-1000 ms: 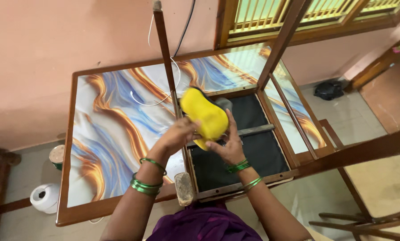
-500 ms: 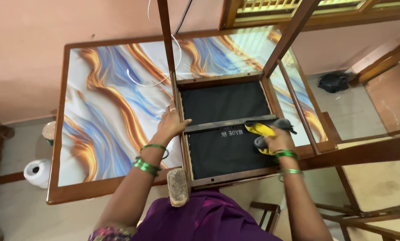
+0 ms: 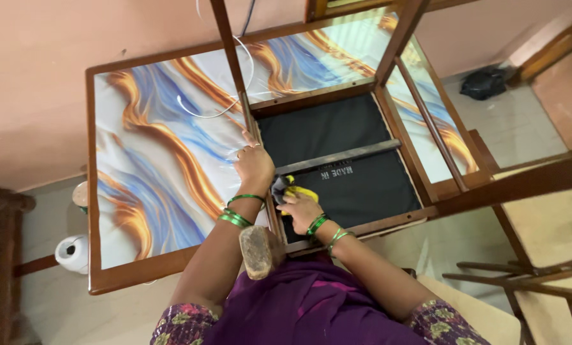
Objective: The person wipes the wooden frame and seat of a chair with a yellow cloth. They then wipe the glass tabletop and the underside of the chair while it is inverted on the table.
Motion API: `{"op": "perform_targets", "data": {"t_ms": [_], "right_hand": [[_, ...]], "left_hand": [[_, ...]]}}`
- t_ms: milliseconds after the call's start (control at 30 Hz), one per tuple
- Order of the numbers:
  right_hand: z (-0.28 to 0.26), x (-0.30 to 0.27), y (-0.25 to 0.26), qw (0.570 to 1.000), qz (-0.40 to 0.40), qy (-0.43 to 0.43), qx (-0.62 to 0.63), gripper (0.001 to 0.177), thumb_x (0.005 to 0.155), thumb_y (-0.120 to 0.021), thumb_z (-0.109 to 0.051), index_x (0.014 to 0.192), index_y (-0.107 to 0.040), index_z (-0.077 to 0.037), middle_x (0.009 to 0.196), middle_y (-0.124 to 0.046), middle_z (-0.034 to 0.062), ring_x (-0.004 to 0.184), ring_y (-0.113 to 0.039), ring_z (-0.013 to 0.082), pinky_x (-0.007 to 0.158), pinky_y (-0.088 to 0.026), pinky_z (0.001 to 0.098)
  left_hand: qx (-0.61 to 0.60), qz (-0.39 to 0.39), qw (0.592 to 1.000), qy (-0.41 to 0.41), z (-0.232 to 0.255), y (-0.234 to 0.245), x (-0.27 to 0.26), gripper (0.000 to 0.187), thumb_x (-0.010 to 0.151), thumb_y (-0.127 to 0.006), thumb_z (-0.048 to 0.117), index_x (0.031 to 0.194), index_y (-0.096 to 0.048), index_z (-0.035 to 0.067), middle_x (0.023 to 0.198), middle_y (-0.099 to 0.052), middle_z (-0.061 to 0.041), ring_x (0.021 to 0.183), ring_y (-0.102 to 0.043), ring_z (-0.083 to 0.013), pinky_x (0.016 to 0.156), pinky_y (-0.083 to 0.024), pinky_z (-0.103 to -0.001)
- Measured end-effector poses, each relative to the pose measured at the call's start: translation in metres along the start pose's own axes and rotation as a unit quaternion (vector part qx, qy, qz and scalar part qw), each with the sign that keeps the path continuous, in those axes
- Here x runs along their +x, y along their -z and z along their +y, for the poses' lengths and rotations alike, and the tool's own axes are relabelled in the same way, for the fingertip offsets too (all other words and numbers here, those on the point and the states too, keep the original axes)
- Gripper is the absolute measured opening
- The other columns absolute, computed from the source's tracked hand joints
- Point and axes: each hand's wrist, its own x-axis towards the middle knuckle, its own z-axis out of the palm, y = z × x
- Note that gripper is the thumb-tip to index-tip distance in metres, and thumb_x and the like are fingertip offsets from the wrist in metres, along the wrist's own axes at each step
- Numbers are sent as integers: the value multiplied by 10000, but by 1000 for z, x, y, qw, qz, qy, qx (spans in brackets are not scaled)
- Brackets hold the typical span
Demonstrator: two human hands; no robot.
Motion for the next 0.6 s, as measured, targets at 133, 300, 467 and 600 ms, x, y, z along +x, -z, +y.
{"op": "perform_targets", "data": {"t_ms": [133, 300, 467, 600], "right_hand": [[48, -16, -19, 987, -110, 54, 107, 394, 684, -713, -120, 1048, -811, -233, 1107, -763, 94, 1015, -705, 276, 966, -518, 408], [151, -70, 1, 979, -174, -22, 104, 386, 662, -696, -129, 997, -841, -252, 959, -781, 83, 820, -729, 254, 757, -585, 388], [189, -142, 106, 862, 96, -475, -150, 180, 767, -771, -216, 929, -815, -152, 987, -760, 155, 902, -716, 353, 784, -590, 444], [100, -124, 110, 878, 339, -338, -4, 305, 833, -608, -80, 1106, -745, -83, 1004, -693, 207, 928, -659, 414, 792, -549, 512]], "left_hand": [[160, 37, 986, -14, 1, -29, 22, 803, 955, -500, 207, 1531, -90, -174, 1356, -533, -393, 1215, -531, -590, 997, -404, -712], [149, 38, 988, -22, 1, -27, 17, 795, 978, -480, 197, 1565, -92, -173, 1268, -593, -386, 1188, -563, -585, 1035, -395, -702], [164, 62, 983, -46, -2, -26, 9, 776, 984, -469, 188, 1561, -107, -184, 1235, -603, -405, 1114, -610, -565, 994, -416, -711], [214, 83, 973, -23, 1, -36, 14, 768, 981, -459, 196, 1567, -110, -157, 1228, -605, -399, 1127, -615, -549, 990, -417, -707]]}}
